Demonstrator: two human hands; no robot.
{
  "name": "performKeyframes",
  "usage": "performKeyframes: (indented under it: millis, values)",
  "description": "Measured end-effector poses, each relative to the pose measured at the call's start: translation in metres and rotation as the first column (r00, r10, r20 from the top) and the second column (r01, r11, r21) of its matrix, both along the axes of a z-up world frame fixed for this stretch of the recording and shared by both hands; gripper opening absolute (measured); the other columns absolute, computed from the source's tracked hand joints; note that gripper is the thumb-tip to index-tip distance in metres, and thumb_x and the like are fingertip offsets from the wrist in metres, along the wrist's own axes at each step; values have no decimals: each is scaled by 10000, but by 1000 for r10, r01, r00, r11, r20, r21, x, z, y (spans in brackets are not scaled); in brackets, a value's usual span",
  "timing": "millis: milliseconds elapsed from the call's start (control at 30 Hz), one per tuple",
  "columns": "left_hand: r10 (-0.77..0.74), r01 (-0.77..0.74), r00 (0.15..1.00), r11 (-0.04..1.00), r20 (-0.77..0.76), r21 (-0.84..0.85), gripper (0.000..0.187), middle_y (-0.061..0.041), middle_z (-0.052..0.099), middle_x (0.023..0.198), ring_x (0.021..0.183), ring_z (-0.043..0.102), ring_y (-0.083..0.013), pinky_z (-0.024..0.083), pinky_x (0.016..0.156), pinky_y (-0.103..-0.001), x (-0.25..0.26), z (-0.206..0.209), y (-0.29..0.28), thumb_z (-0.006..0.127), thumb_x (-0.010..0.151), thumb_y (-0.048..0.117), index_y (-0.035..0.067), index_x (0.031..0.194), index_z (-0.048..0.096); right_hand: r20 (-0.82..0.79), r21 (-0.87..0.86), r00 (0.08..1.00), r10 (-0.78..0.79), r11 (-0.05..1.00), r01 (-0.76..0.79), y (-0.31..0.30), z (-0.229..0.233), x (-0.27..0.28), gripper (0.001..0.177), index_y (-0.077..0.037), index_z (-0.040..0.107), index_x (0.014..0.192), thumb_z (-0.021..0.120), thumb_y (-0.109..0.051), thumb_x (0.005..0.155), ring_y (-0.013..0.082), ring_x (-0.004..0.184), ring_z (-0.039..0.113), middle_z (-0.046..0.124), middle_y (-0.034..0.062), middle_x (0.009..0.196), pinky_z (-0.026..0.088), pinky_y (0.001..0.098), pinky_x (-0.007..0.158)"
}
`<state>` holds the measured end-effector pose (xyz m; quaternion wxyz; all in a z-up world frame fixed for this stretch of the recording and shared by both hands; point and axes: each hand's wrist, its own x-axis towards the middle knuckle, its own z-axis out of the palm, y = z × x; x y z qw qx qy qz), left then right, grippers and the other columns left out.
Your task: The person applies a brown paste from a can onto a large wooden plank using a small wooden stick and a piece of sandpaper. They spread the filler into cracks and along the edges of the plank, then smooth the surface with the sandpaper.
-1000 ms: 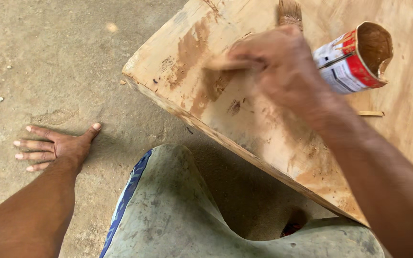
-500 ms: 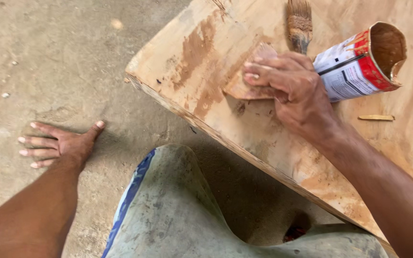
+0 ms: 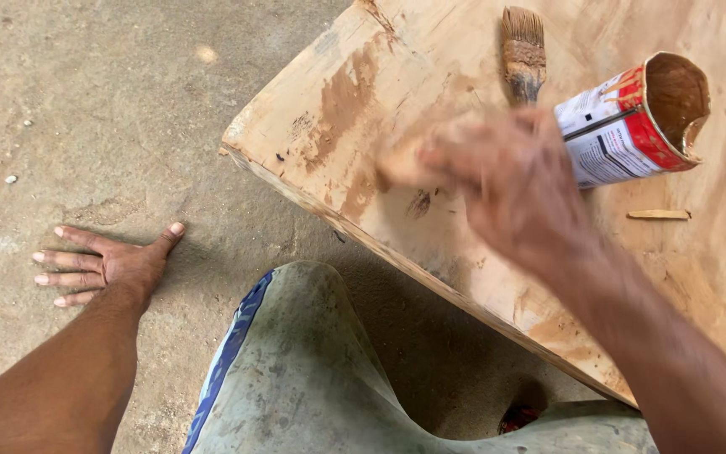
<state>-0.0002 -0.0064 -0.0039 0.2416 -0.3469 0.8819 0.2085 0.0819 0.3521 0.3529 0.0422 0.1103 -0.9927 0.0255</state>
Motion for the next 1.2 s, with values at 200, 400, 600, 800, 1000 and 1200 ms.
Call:
performKeyframes:
  millis: [200,400,600,800,1000,1200]
  values:
    - [-13,13,1000,1000,13,19,1650,-296,-346,1667,1517,-332,-529,-105,1232,-807,4,10,9,790,609,822,152,1649,-302,-16,2,985,173,985,-173,64,-16,4,219,-207,787,1196,683,-69,1062,146,1220,656,736,32,1282,353,438,1153]
    - [6,-6,1000,1000,31,-9,1649,-291,-350,1662,1512,-336,-529,-96,1221,-812,3,9,-2,787,593,822,152,1634,-302,-22,-169,993,119,978,-121,85,-73,-26,292,-183,756,1260,623,-13,1064,160,1336,595,713,22,1377,314,435,1210]
    - [-1,1,1000,1000,24,4,1661,-300,-352,1654,1506,-340,-524,-105,1222,-809,2,6,3,781,577,842,165,1638,-303,34,-67,999,36,997,-34,54,-38,1,439,-139,765,1262,640,27,875,211,1308,577,712,83,1345,366,484,1134]
    - [-20,20,1000,1000,-11,2,1667,-297,-330,1673,1519,-322,-527,-93,1243,-799,2,2,6,790,581,843,145,1655,-278,225,-206,907,-355,893,401,13,-3,-38,368,-242,727,1231,537,-59,975,147,921,692,730,55,1237,545,470,793]
    - [5,-5,1000,1000,5,-1,1684,-301,-341,1649,1498,-331,-532,-102,1218,-794,-4,13,3,801,554,834,135,1631,-289,-11,34,997,71,997,-71,2,-17,-3,163,-187,810,1120,744,-140,978,166,988,685,790,45,1054,463,455,1040]
    - [-17,17,1000,1000,0,-7,1667,-301,-327,1667,1519,-316,-532,-90,1235,-805,-2,13,4,787,578,844,140,1653,-275,-213,-48,966,148,986,-162,78,-51,-22,325,-120,766,1198,650,42,941,239,1199,647,749,112,1236,397,481,1116]
